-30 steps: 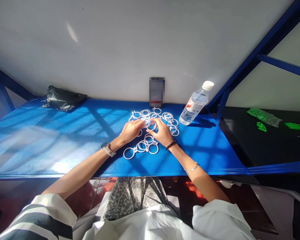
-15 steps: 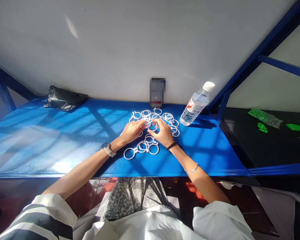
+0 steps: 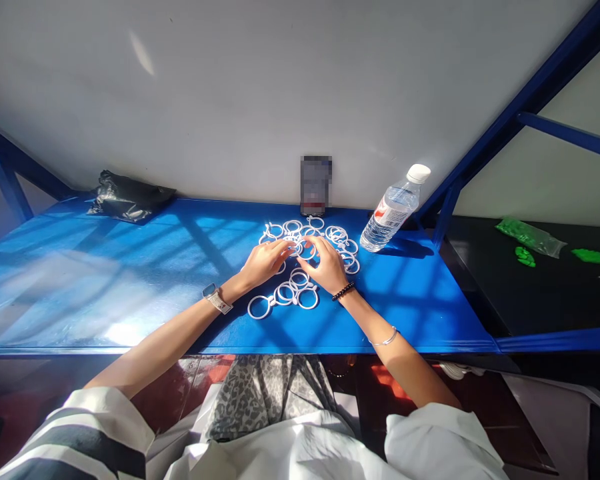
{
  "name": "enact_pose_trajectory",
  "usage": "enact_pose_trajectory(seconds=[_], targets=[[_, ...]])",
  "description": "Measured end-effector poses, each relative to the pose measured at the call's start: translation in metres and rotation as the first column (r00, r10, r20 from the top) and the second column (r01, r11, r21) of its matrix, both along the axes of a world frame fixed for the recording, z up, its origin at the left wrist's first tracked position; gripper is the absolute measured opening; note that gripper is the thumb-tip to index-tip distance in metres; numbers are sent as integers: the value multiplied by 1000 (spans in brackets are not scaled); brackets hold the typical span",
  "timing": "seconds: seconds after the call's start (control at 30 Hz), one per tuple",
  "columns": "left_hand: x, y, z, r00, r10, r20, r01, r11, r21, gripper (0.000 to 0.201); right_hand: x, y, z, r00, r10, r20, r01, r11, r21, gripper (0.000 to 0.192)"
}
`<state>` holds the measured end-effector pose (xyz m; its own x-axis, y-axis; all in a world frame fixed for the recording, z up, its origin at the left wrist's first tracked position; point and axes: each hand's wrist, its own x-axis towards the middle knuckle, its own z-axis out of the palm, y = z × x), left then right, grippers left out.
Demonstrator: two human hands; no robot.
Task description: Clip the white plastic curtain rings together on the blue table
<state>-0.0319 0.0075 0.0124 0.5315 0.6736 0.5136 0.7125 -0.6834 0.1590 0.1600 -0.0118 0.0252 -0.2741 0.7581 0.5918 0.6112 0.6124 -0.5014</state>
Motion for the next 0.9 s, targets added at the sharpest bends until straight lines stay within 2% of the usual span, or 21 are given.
enact_pose_trajectory(seconds=[0.27,0.9], targets=[[0,0,1,1000,-5,11,5,1000,15,19,0,0,0,1000,19,0,-19,1000,3,40],[-1,-2,9,997,37,-65,-42,997,-67,16,0,-1,1,1000,29,2,-28,999,-31,34]])
